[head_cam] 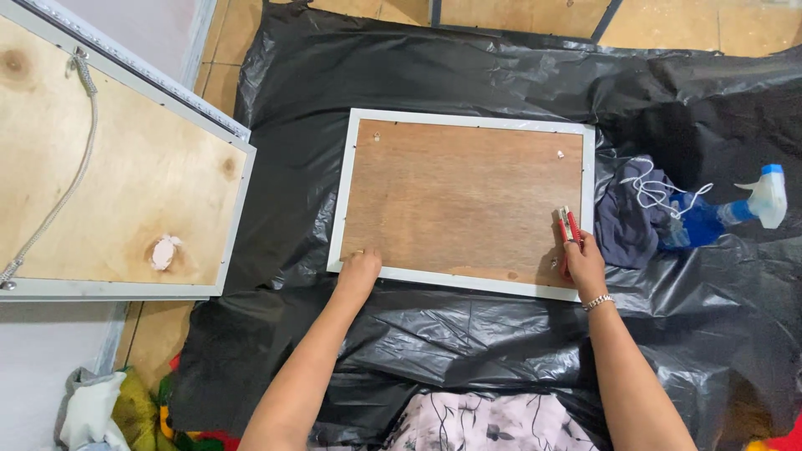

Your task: Disassembling a picture frame by removing the backboard, peeling off the protective film, and lifting out the mat board.

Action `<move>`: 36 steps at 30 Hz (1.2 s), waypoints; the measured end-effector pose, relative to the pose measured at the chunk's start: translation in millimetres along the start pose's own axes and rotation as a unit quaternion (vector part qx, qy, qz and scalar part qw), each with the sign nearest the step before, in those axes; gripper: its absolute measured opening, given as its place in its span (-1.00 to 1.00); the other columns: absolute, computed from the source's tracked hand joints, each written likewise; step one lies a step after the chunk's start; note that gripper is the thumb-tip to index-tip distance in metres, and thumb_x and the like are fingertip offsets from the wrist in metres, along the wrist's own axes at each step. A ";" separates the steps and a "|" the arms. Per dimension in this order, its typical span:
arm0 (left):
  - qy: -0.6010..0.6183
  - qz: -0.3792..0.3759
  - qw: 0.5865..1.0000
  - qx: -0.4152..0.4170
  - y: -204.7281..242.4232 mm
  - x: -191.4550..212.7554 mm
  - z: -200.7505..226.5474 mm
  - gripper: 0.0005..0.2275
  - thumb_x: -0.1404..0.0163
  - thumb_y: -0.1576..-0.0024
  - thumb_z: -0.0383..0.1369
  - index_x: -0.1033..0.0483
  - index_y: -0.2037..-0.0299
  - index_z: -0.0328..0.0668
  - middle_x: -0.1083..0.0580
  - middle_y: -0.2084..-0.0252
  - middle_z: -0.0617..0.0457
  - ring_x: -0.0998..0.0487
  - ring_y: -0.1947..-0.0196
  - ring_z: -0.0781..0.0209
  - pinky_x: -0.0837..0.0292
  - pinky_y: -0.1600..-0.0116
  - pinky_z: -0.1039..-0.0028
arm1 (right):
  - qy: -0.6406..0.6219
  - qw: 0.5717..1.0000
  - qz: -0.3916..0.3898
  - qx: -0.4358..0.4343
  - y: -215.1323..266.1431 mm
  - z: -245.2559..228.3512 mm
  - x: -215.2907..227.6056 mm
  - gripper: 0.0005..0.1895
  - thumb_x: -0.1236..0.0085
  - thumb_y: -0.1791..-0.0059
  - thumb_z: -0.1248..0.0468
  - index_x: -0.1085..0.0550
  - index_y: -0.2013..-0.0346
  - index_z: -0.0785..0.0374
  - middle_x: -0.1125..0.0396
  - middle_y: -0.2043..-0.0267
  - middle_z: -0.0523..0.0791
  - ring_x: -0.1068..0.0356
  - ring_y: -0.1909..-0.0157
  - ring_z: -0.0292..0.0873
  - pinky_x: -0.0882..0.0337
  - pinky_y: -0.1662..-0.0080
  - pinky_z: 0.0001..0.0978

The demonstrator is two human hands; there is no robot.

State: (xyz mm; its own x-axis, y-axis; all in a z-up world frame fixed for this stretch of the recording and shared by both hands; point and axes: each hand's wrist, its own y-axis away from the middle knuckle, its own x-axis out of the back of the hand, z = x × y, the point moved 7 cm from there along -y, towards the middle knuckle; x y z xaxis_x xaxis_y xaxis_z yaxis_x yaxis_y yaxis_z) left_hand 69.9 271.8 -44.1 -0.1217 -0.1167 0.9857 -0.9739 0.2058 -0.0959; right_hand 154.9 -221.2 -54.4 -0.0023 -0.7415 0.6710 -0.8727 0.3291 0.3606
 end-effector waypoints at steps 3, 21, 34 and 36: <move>0.036 -0.006 0.999 -0.004 0.5 -9.3 -1.2 -0.88 0.13 -0.07 -0.54 -0.45 0.42 -0.12 -0.42 0.53 0.10 -0.61 0.56 0.07 -0.56 0.46 0.30 | -0.007 1.000 -0.016 -0.008 -4.8 2.0 -2.6 -0.43 -0.03 -0.03 -0.02 -0.37 -0.33 0.00 -0.36 -0.19 0.14 -0.27 -0.29 0.25 -0.25 -0.23 0.07; 0.287 -0.247 0.905 0.194 -122.8 63.4 -5.2 -0.05 -0.35 0.13 -0.48 -0.03 -0.51 -0.09 0.16 -0.58 -0.25 0.21 -0.51 -0.48 0.28 -0.37 -0.53 | 0.056 0.951 -0.187 0.241 31.8 -281.5 -106.2 -0.38 -0.21 0.14 0.29 -0.35 -0.22 0.31 -0.37 0.02 0.39 -0.37 -0.11 0.46 -0.37 -0.05 0.17; 0.255 -0.431 0.838 0.217 -129.4 46.2 3.0 0.07 -0.29 -0.02 -0.37 0.42 -0.55 0.03 0.62 -0.56 -0.15 0.58 -0.50 -0.52 0.27 -0.26 -0.72 | 0.171 0.925 -0.170 0.294 -59.7 -320.9 -289.1 -0.36 -0.11 0.02 0.00 -0.22 -0.37 -0.22 -0.39 -0.08 0.16 -0.43 -0.15 0.24 -0.46 -0.12 -0.02; 0.254 -0.434 0.839 0.207 -129.9 44.9 4.2 0.02 -0.25 -0.07 -0.38 0.41 -0.55 0.00 0.63 -0.55 -0.16 0.59 -0.49 -0.53 0.27 -0.24 -0.74 | 0.169 0.926 -0.146 0.303 -69.6 -313.7 -301.0 -0.37 -0.17 0.04 0.04 -0.30 -0.35 -0.19 -0.39 -0.09 0.16 -0.44 -0.14 0.24 -0.47 -0.12 -0.02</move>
State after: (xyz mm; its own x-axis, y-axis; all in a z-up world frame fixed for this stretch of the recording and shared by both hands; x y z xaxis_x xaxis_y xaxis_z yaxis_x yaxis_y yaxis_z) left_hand 190.1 235.7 12.0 0.6636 0.4024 0.6307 -0.6486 -0.1107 0.7531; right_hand 369.5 162.5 -78.2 0.3405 -0.4879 0.8038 -0.9262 -0.3215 0.1971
